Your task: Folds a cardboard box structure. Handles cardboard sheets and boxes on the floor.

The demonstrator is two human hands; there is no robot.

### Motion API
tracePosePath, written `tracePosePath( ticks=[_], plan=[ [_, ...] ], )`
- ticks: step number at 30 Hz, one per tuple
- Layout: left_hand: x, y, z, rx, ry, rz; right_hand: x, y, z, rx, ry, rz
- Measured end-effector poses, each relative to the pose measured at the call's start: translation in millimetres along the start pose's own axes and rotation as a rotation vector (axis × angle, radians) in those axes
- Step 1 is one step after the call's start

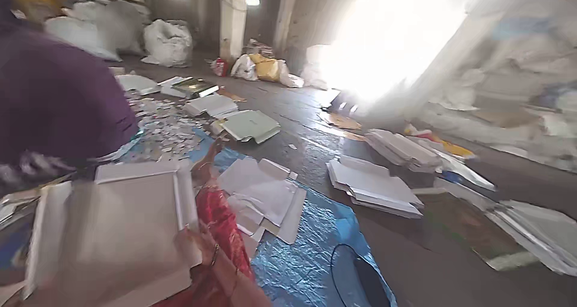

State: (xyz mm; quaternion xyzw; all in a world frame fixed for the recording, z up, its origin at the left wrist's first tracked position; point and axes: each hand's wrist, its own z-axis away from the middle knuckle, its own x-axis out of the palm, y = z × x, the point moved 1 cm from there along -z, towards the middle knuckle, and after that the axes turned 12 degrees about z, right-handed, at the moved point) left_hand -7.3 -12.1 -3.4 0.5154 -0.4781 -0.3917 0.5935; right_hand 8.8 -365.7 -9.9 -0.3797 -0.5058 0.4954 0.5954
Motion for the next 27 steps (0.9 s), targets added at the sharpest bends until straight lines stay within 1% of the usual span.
tracePosePath(
  ticks=[1, 3, 5, 7, 9, 13, 17, 20, 24, 27],
  plan=[
    [3, 3, 5, -0.041, 0.045, -0.017, -1, 0, 2, -0.017, -0.004, 0.003],
    [6, 10, 15, -0.067, 0.085, 0.032, 3, -3, 8, -0.058, -0.025, -0.022],
    [10, 15, 12, -0.106, 0.122, 0.082, 4, -4, 8, -0.051, 0.012, 0.035],
    [8, 14, 6, -0.144, 0.117, 0.142, 3, -1, 4, -0.028, 0.056, 0.134],
    [7, 16, 2, -0.161, 0.114, 0.188, 4, 0, -1, -0.030, 0.056, 0.174],
    [9, 21, -1, -0.163, 0.070, 0.304, 0, 6, -10, -0.068, 0.039, 0.128],
    [12, 30, 7, -0.148, 0.051, 0.408, 3, 5, -9, -0.084, 0.028, 0.106],
    [10, 28, 9, -0.137, 0.008, 0.464, 5, 6, -9, -0.097, 0.018, 0.112],
    [7, 22, 6, -0.130, -0.021, 0.475, 3, 9, -11, -0.108, 0.000, 0.098],
    [6, 23, 2, -0.133, 0.033, 0.434, 2, 11, -13, -0.084, -0.009, 0.084]
  ],
)
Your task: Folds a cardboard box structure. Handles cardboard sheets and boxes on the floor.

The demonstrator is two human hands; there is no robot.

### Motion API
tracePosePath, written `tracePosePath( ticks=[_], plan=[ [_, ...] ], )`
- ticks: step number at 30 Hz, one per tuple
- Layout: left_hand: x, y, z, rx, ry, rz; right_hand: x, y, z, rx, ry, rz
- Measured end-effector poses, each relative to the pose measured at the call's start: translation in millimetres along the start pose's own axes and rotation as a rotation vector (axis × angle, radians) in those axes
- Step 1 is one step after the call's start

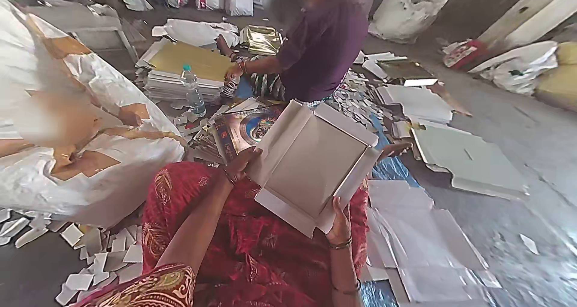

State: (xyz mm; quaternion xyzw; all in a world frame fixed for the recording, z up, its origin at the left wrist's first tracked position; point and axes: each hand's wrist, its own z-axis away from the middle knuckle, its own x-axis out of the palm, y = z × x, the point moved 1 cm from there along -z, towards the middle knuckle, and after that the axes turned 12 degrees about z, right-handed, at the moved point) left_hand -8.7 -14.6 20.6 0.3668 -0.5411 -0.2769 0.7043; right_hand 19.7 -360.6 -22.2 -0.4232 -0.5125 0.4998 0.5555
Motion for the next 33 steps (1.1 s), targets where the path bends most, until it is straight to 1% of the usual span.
tracePosePath(
  ticks=[5, 9, 13, 15, 17, 19, 21, 23, 25, 26, 28, 29, 30, 31, 33],
  plan=[
    [0, 0, -3, 0.010, 0.102, -0.054, 1, -5, 5, 0.004, 0.012, 0.001],
    [4, 4, 1, 0.002, 0.056, -0.046, 1, -9, 8, 0.010, -0.004, -0.034],
    [4, 0, -3, 0.045, 0.124, -0.254, -1, -12, 11, -0.010, 0.010, 0.012],
    [0, -4, -9, 0.115, 0.132, -0.389, -1, -10, 9, -0.004, -0.021, -0.044],
    [-3, -4, -9, 0.220, 0.135, -0.580, -1, -7, 8, -0.002, -0.033, -0.046],
    [7, 2, -3, 0.321, 0.203, -0.723, -3, -7, 10, 0.023, -0.006, 0.010],
    [21, 18, 2, 0.479, 0.269, -0.817, -2, -5, 11, 0.021, -0.050, 0.063],
    [47, 39, -2, 0.597, 0.201, -0.959, -3, -3, 13, -0.055, -0.109, 0.067],
    [82, 60, -12, 0.711, 0.075, -1.140, -6, -3, 15, -0.122, -0.160, 0.035],
    [103, 71, -16, 0.800, 0.008, -1.249, -5, -6, 18, -0.125, -0.179, 0.018],
    [147, 93, -21, 0.946, -0.164, -1.390, -6, -14, 24, -0.088, -0.156, 0.000],
    [166, 101, -23, 0.962, -0.242, -1.467, -8, -19, 27, -0.076, -0.178, -0.010],
    [181, 110, -23, 0.941, -0.316, -1.531, -9, -23, 32, -0.070, -0.221, -0.008],
    [193, 118, -24, 0.877, -0.383, -1.592, -9, -24, 34, -0.061, -0.250, -0.017],
    [209, 127, -27, 0.696, -0.486, -1.691, -10, -18, 35, -0.027, -0.246, -0.042]
  ],
)
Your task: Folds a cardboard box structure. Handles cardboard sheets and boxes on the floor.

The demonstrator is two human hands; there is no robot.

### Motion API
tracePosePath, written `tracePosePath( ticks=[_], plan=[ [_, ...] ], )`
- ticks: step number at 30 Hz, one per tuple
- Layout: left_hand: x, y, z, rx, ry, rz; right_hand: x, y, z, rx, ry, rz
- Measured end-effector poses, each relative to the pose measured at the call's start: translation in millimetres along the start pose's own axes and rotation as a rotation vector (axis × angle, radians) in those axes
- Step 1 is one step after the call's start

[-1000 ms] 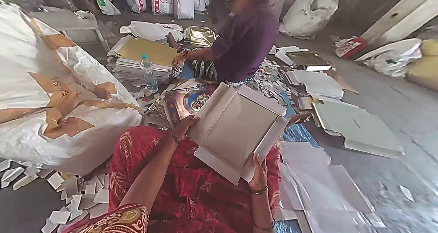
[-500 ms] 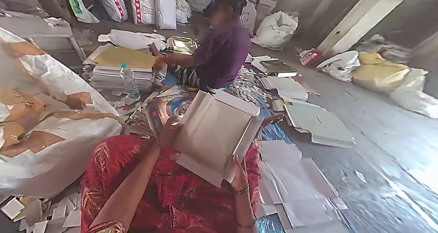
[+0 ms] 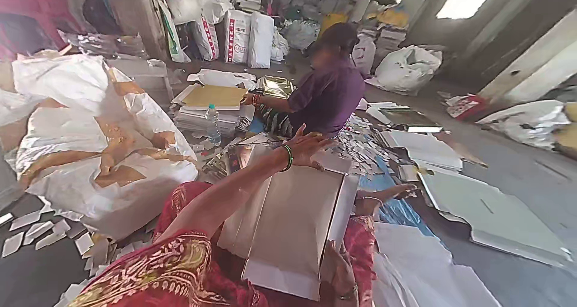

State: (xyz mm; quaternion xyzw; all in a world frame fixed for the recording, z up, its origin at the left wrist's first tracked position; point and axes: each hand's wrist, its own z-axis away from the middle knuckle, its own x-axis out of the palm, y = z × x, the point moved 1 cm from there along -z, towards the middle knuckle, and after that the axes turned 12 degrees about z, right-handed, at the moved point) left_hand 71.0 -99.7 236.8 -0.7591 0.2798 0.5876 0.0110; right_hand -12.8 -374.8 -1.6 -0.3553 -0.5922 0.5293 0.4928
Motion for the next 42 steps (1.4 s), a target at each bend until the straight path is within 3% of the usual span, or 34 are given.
tracePosePath(
  ticks=[4, 8, 14, 19, 23, 29, 32, 34, 38, 42],
  plan=[
    [8, -2, -12, -0.015, -0.201, -0.034, 1, -1, 0, 0.011, -0.015, -0.037],
    [23, -11, -3, 0.060, -0.197, 0.025, 4, -11, 5, 0.052, -0.004, -0.029],
    [27, -33, 2, 0.051, -0.175, 0.374, 4, -18, 8, -0.004, -0.133, -0.113],
    [0, -13, 2, -0.048, -0.271, 0.363, -1, 0, -7, -0.018, -0.210, -0.124],
    [-10, -9, 2, -0.084, -0.300, 0.358, 7, -13, -5, -0.014, -0.162, -0.065],
    [-9, 0, 4, 0.054, -0.223, -0.097, 5, -1, -7, -0.033, -0.167, -0.097],
    [-5, 1, 8, 0.204, -0.114, -0.266, 6, -3, -7, -0.015, -0.164, -0.094],
    [-5, 1, 8, 0.254, -0.104, -0.249, 5, -5, -5, -0.019, -0.168, -0.103],
    [-10, 3, 11, 0.158, -0.188, 0.030, 1, -6, 0, -0.026, -0.192, -0.114],
    [-9, -8, 22, 0.244, -0.038, 0.107, 4, -7, 0, -0.029, -0.211, -0.092]
  ],
)
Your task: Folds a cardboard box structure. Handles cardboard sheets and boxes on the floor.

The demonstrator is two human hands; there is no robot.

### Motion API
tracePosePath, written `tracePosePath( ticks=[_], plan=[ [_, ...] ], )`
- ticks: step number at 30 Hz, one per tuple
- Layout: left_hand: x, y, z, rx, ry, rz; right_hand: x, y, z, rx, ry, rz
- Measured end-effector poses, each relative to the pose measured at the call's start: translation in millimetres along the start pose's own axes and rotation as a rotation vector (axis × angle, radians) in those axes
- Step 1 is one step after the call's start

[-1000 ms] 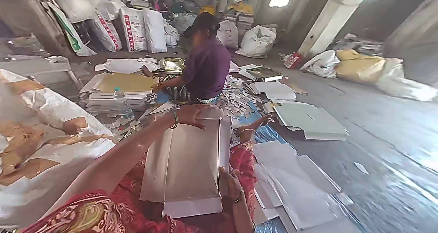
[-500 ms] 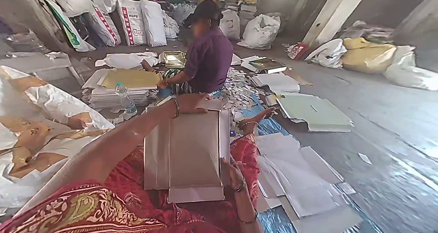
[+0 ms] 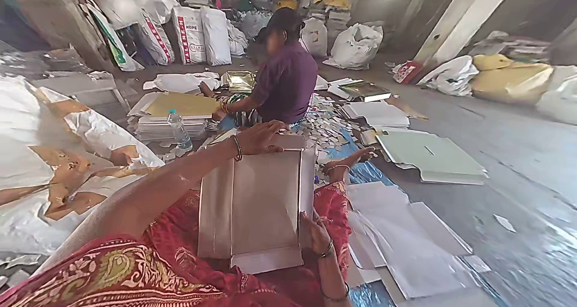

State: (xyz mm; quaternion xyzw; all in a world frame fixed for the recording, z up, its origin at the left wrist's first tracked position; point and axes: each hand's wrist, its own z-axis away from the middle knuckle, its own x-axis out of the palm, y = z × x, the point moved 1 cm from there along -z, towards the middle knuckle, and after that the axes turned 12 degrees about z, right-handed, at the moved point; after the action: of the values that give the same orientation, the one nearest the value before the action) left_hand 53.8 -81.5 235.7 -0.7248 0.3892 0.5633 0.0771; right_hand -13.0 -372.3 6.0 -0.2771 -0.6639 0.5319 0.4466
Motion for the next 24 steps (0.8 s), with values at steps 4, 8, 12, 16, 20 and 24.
tracePosePath(
  ticks=[4, 8, 12, 16, 20, 24],
  plan=[
    [11, 1, 16, 0.128, -0.003, -0.159, 2, 0, 5, 0.024, 0.022, 0.024],
    [16, 3, 21, 0.042, -0.079, -0.198, 1, 2, 4, 0.042, 0.053, 0.043],
    [17, 2, 22, -0.099, -0.094, -0.165, 2, 6, 2, 0.083, 0.055, 0.041],
    [20, 11, 22, -0.129, -0.041, -0.227, 3, 8, 1, 0.076, 0.051, 0.095],
    [0, 22, 10, -0.151, 0.093, -0.189, -1, 9, -5, 0.033, 0.036, 0.106],
    [-36, 9, 0, -0.159, 0.166, -0.179, 1, 6, -3, 0.016, 0.015, 0.091]
  ],
)
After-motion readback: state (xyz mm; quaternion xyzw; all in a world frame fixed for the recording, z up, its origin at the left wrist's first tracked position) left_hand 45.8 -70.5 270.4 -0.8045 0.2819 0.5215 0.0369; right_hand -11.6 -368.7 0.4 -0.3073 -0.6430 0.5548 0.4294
